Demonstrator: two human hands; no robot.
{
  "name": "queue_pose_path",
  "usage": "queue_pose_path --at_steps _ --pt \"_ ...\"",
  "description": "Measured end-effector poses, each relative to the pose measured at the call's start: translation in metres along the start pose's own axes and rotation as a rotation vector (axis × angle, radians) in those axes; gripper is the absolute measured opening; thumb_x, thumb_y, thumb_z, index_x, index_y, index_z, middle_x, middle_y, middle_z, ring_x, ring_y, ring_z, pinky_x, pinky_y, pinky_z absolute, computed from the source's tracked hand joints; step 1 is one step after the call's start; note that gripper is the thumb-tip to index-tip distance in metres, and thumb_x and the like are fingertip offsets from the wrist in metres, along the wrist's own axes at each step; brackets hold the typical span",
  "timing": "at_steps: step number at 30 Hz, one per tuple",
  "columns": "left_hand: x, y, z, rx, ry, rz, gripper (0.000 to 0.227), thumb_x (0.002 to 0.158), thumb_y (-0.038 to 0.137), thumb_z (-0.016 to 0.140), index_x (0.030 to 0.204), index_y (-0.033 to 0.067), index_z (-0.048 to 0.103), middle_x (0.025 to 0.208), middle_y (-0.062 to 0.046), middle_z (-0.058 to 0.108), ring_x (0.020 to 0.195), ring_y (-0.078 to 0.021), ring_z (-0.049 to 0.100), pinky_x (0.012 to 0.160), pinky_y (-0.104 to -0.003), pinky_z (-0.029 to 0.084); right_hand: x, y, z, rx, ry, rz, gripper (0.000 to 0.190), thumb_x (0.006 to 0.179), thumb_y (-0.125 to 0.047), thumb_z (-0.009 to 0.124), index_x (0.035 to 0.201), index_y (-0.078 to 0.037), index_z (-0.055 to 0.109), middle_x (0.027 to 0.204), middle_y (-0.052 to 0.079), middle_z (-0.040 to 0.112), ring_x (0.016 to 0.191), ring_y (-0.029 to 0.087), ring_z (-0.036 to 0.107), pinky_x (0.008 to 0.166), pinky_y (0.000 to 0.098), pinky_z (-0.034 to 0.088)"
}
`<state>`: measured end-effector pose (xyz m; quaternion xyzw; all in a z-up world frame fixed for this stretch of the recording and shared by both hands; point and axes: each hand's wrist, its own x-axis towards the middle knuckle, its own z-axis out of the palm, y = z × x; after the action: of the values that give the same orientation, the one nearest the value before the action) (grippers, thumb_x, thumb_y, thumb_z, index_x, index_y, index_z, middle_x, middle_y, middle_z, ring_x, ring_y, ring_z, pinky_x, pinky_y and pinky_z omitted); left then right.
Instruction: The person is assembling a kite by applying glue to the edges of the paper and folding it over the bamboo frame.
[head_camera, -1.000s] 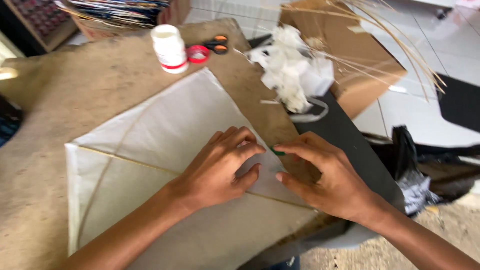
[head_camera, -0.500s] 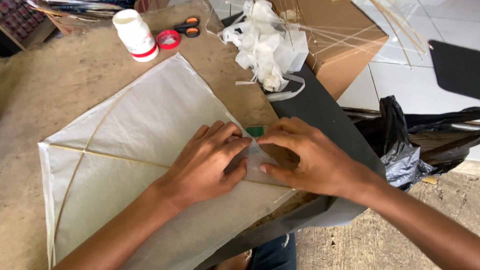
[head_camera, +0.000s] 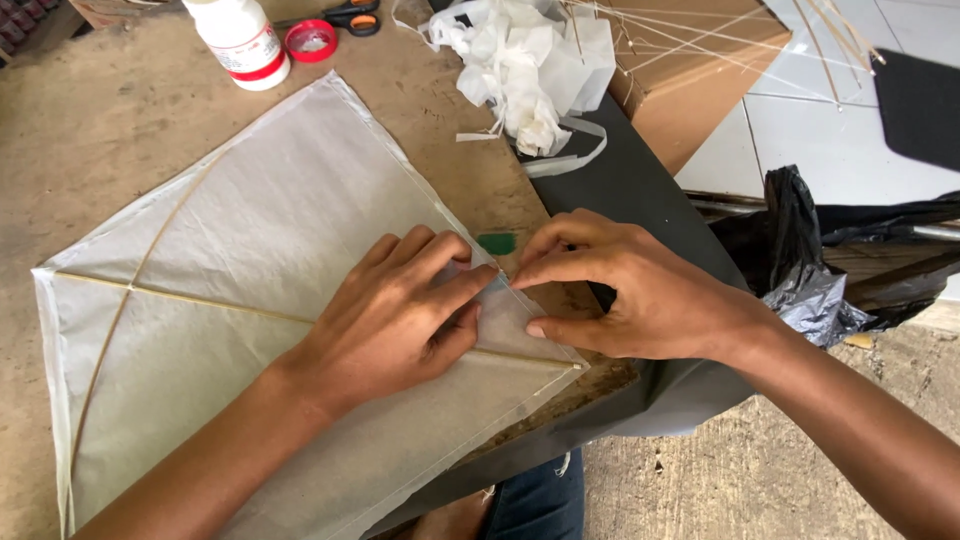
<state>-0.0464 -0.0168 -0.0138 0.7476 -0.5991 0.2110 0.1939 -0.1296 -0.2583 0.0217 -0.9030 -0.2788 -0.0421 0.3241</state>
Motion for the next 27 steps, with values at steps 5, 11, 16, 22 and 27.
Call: queue_pose_path --at_steps 5,11,16,22,27 --pt "0.0005 0.0010 -0.0008 -0.005 -0.007 -0.001 0.022 0.093 0.012 0.063 0.113 0.0061 0.069 0.101 -0.009 0.057 0.087 -0.0287 0.056 0.071 -0.043 0.046 0.0006 -0.0043 -0.0007 0.013 -0.027 0.034 0.036 0.088 -0.028 0.075 0.119 -0.010 0.075 0.119 0.006 0.066 0.117 0.020 0.062 0.096 0.0350 0.052" --pt "0.0004 0.0008 -0.0008 -0.011 0.009 0.002 0.021 0.093 0.011 0.064 0.112 0.0062 0.069 0.100 -0.008 0.056 0.086 -0.0290 0.055 0.070 -0.042 0.046 0.0020 -0.0067 -0.0007 0.002 -0.041 0.037 0.037 0.091 -0.029 0.072 0.121 -0.008 0.074 0.118 0.005 0.065 0.116 0.021 0.060 0.093 0.0353 0.051" --pt "-0.0002 0.0003 -0.0009 -0.014 0.005 0.000 0.024 0.093 0.012 0.064 0.114 0.0059 0.071 0.101 -0.008 0.056 0.087 -0.0295 0.054 0.069 -0.043 0.044 0.0018 -0.0055 0.0006 -0.015 -0.048 0.038 0.037 0.091 -0.027 0.071 0.122 -0.007 0.074 0.118 0.006 0.064 0.116 0.022 0.059 0.092 0.0372 0.051" --pt "-0.0010 -0.0006 -0.0004 -0.030 0.009 0.001 0.026 0.091 0.009 0.064 0.116 0.0043 0.073 0.101 -0.008 0.056 0.088 -0.0273 0.054 0.070 -0.041 0.045 0.0021 -0.0055 0.0012 -0.036 -0.033 0.025 0.035 0.090 -0.024 0.071 0.120 -0.006 0.074 0.117 0.007 0.063 0.114 0.024 0.058 0.091 0.0384 0.051" --pt "-0.0021 -0.0001 -0.0002 -0.036 0.001 -0.007 0.030 0.090 0.008 0.063 0.118 0.0043 0.072 0.102 -0.008 0.055 0.090 -0.0284 0.053 0.071 -0.042 0.046 0.0006 -0.0043 0.0017 -0.044 -0.033 0.009 0.036 0.089 -0.021 0.071 0.122 -0.006 0.072 0.119 0.007 0.063 0.115 0.025 0.058 0.093 0.0402 0.050"
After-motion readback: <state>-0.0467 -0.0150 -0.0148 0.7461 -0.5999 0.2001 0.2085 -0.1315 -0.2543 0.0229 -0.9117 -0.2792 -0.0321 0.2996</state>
